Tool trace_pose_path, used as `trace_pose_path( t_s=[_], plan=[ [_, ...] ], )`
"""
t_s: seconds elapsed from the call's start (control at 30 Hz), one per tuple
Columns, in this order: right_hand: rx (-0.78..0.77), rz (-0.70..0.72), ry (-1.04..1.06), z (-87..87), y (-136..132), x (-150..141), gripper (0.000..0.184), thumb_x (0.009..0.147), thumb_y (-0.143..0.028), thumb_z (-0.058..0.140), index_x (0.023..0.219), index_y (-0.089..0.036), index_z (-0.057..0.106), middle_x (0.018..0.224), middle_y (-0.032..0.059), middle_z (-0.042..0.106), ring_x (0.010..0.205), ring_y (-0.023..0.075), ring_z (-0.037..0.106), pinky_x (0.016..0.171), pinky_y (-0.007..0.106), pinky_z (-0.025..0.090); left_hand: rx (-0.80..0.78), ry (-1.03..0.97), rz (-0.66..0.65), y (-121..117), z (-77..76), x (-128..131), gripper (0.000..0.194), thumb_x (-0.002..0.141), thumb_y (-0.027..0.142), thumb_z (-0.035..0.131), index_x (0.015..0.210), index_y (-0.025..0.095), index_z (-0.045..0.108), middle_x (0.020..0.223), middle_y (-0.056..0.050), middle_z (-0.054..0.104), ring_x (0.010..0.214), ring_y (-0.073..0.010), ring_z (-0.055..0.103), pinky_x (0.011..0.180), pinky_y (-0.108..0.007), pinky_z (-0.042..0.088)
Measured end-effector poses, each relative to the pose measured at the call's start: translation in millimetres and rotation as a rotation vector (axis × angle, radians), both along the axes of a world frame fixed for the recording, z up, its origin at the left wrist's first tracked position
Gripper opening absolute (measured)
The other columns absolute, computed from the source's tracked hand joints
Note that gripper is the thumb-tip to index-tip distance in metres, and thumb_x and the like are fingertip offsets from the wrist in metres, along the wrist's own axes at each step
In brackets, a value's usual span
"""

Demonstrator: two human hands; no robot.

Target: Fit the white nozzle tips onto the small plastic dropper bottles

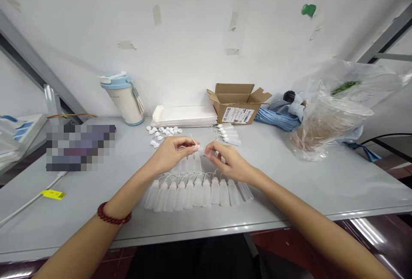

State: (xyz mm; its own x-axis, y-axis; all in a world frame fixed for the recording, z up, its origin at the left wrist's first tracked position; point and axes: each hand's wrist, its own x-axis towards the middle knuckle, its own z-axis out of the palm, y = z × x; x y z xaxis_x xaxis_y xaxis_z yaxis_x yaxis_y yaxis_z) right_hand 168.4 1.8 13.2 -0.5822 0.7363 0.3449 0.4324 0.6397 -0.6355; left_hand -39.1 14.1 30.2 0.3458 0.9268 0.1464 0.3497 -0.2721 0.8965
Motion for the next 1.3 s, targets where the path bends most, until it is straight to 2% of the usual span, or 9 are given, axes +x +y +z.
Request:
trace_pose_path(
  t_s=[0.13, 0.27, 0.43, 0.53, 0.67, 0.9, 1.0, 1.13, 1.3],
  plan=[
    [-0.263, -0.026, 0.176, 3.2, -0.3, -1.2, 0.01, 0.092, -0.028, 0.041, 0.096, -0.02, 0.045, 0.085, 0.0023, 0.059, 0.066, 0.0112, 0.05, 0.06, 0.024, 0.039, 0.018, 0.005, -0.025, -2.0, 2.5, 0.8, 0.02, 0.075, 0.037, 0.062, 0.08, 0.019, 0.07, 0.092, -0.005, 0.07, 0.09, -0.0223, 0.062, 0.082, -0.034, 0.049],
    [-0.535, 0.004, 0.294, 2.4, 0.9, -3.1, 0.019, 0.091, -0.036, 0.042, 0.104, -0.022, 0.04, 0.075, -0.0024, 0.054, 0.053, 0.0082, 0.039, 0.051, 0.022, 0.036, 0.019, -0.008, -0.032, -3.2, 1.9, 2.5, 0.017, 0.075, 0.034, 0.063, 0.081, 0.02, 0.07, 0.091, -0.004, 0.07, 0.089, -0.0216, 0.062, 0.081, -0.033, 0.049],
    [-0.871, 0.008, 0.501, 1.7, 2.4, -4.2, 0.026, 0.085, -0.043, 0.05, 0.099, -0.024, 0.038, 0.064, -0.0073, 0.045, 0.047, 0.0061, 0.031, 0.045, 0.019, 0.031, 0.018, -0.05, -0.024, -3.2, 0.3, 3.5, 0.016, 0.073, 0.032, 0.066, 0.081, 0.019, 0.07, 0.092, -0.005, 0.069, 0.09, -0.0215, 0.062, 0.081, -0.033, 0.05],
    [-1.006, 0.006, 0.57, 2.9, 2.8, -3.6, 0.03, 0.082, -0.046, 0.054, 0.095, -0.025, 0.038, 0.059, -0.0084, 0.042, 0.044, 0.0051, 0.029, 0.042, 0.017, 0.026, -0.006, -0.076, -0.023, -3.5, 0.6, 3.1, 0.019, 0.071, 0.034, 0.068, 0.082, 0.019, 0.07, 0.094, -0.005, 0.069, 0.091, -0.0218, 0.062, 0.081, -0.033, 0.051],
    [-1.025, 0.004, 0.563, 3.7, 2.0, -4.4, 0.03, 0.082, -0.048, 0.055, 0.092, -0.025, 0.039, 0.057, -0.0093, 0.039, 0.043, 0.0047, 0.028, 0.041, 0.016, 0.025, -0.098, -0.074, -0.052, -3.4, -2.0, 2.4, 0.023, 0.075, 0.04, 0.064, 0.081, 0.018, 0.068, 0.079, -0.004, 0.069, 0.079, -0.0189, 0.064, 0.076, -0.032, 0.051],
    [-0.992, 0.018, 0.499, 1.2, 0.4, -6.4, 0.028, 0.085, -0.049, 0.05, 0.09, -0.024, 0.037, 0.058, -0.009, 0.038, 0.044, 0.0046, 0.028, 0.041, 0.016, 0.026, -0.321, -0.046, -0.064, -4.2, -6.0, 5.5, 0.036, 0.079, 0.044, 0.059, 0.058, 0.015, 0.056, 0.056, 0.001, 0.058, 0.048, -0.0111, 0.056, 0.05, -0.024, 0.048],
    [-1.018, 0.0, 0.506, 1.9, 0.5, -5.6, 0.028, 0.085, -0.048, 0.052, 0.089, -0.024, 0.037, 0.057, -0.0092, 0.037, 0.043, 0.0041, 0.026, 0.04, 0.015, 0.025, -0.324, -0.072, -0.072, -5.2, -3.5, 7.0, 0.029, 0.077, 0.04, 0.062, 0.065, 0.014, 0.059, 0.06, 0.0, 0.06, 0.052, -0.0111, 0.057, 0.053, -0.024, 0.049],
    [-1.066, -0.036, 0.549, 2.7, 2.0, -4.6, 0.03, 0.081, -0.048, 0.056, 0.087, -0.024, 0.038, 0.056, -0.0093, 0.036, 0.041, 0.0038, 0.025, 0.039, 0.015, 0.024, -0.233, -0.115, -0.058, -6.1, -1.3, 7.9, 0.021, 0.072, 0.033, 0.068, 0.078, 0.014, 0.064, 0.07, -0.001, 0.065, 0.065, -0.0137, 0.061, 0.066, -0.027, 0.051],
    [-1.093, -0.037, 0.571, 2.2, 3.1, -3.9, 0.031, 0.082, -0.048, 0.056, 0.085, -0.024, 0.037, 0.056, -0.0094, 0.037, 0.04, 0.003, 0.02, 0.038, 0.015, 0.023, -0.162, -0.139, -0.036, -5.4, -2.9, 7.9, 0.02, 0.07, 0.032, 0.07, 0.08, 0.015, 0.066, 0.082, -0.003, 0.066, 0.075, -0.0151, 0.062, 0.072, -0.028, 0.051]
  ],
)
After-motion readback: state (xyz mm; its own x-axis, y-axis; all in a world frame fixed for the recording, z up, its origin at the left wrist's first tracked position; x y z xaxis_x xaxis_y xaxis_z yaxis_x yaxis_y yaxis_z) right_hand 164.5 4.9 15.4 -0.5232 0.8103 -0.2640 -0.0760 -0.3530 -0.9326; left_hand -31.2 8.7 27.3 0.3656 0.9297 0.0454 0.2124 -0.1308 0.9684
